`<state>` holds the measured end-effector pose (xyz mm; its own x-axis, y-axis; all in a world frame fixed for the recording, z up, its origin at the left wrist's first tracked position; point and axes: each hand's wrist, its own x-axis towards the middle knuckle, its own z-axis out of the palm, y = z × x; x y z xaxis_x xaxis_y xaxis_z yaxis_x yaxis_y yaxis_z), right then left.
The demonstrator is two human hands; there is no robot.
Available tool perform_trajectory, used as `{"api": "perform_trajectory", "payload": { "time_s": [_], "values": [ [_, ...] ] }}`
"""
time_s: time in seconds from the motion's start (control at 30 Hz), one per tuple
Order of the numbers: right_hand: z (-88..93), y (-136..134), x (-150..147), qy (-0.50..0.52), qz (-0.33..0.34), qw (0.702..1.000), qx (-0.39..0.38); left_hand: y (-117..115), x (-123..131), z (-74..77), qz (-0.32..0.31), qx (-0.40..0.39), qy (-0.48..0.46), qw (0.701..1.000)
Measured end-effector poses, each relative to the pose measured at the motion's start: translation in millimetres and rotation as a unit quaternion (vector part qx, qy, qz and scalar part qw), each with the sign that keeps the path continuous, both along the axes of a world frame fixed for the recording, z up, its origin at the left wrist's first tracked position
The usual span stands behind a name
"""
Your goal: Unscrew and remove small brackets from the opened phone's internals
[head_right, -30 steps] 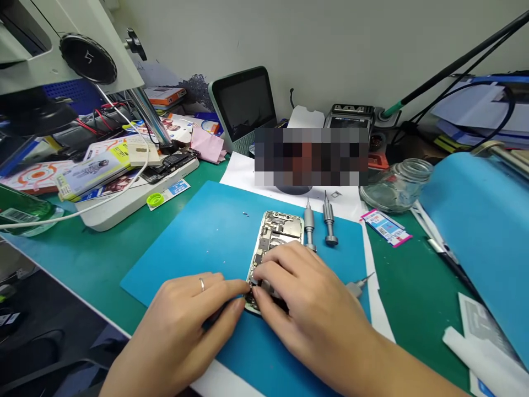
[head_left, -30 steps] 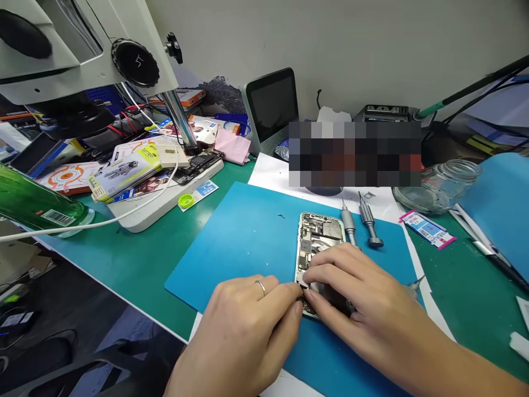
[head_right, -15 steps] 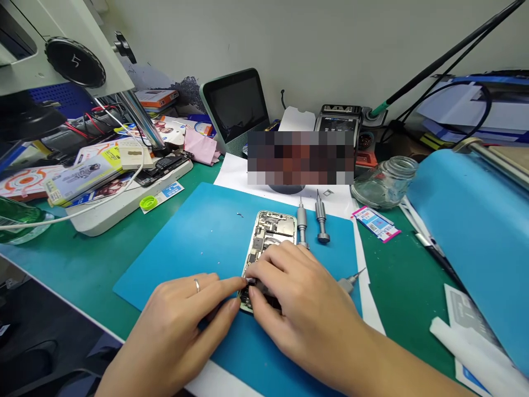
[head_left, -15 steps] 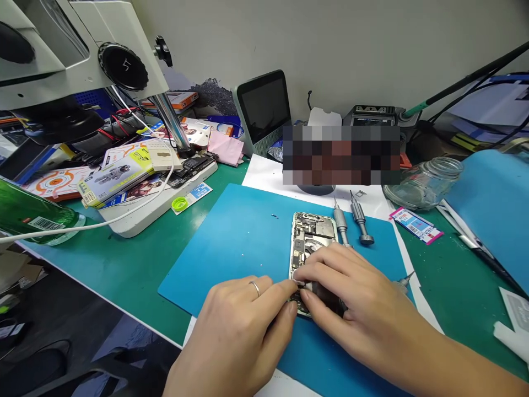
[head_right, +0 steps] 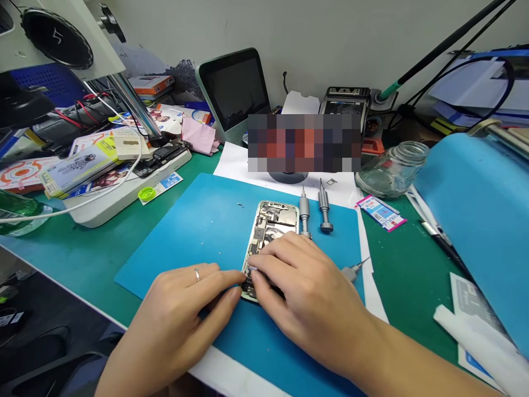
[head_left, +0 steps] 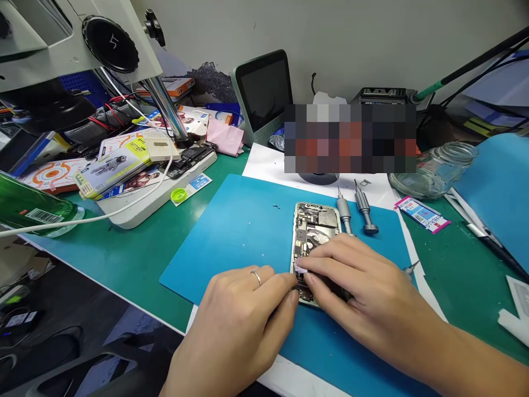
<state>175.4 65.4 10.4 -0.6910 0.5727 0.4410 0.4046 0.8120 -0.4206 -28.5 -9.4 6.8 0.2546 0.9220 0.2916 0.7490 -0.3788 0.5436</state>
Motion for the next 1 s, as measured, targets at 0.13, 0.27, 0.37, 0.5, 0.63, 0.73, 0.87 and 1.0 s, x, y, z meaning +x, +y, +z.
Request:
{"api": "perform_trajectory", "payload": {
  "time_s": [0.13, 0.27, 0.37, 0.5, 0.63, 0.73, 0.87, 1.0],
  "values": [
    [0.0, 0.2, 0.2, 0.006, 0.001, 1.0, 0.003, 0.5, -0.3, -0.2, -0.003, 0.003, 0.0, 1.0],
    [1.2, 1.4, -0.7, 0.015, -0.003, 1.0, -0.008, 0.4, -0.3, -0.4, -0.003, 0.004, -0.001, 1.0],
    [1.8, 2.0, -1.4, 0.022, -0.002, 1.0, -0.008, -0.1, -0.2, -0.5, -0.003, 0.004, -0.004, 1.0],
    [0.7, 1.4, -0.4, 0.023, 0.004, 1.0, -0.005, -0.7, -0.2, -1.0, -0.002, 0.004, -0.005, 1.0],
    [-0.9, 1.3, 0.5, 0.025, 0.008, 1.0, -0.003, 0.0, -0.6, -1.7, -0.004, 0.007, -0.005, 1.0],
    [-0.4, 2.1, -0.6, 0.022, 0.012, 1.0, -0.003, 0.4, -1.2, -1.9, -0.004, 0.003, -0.004, 1.0],
    [0.2, 3.2, -1.6, 0.009, 0.023, 1.0, 0.004, 0.2, -1.5, -0.8, -0.007, -0.016, -0.009, 1.0],
    [-0.6, 4.0, -0.8, -0.004, 0.024, 1.0, 0.012, -0.1, -1.5, 1.0, -0.004, -0.028, -0.012, 1.0]
  ]
}}
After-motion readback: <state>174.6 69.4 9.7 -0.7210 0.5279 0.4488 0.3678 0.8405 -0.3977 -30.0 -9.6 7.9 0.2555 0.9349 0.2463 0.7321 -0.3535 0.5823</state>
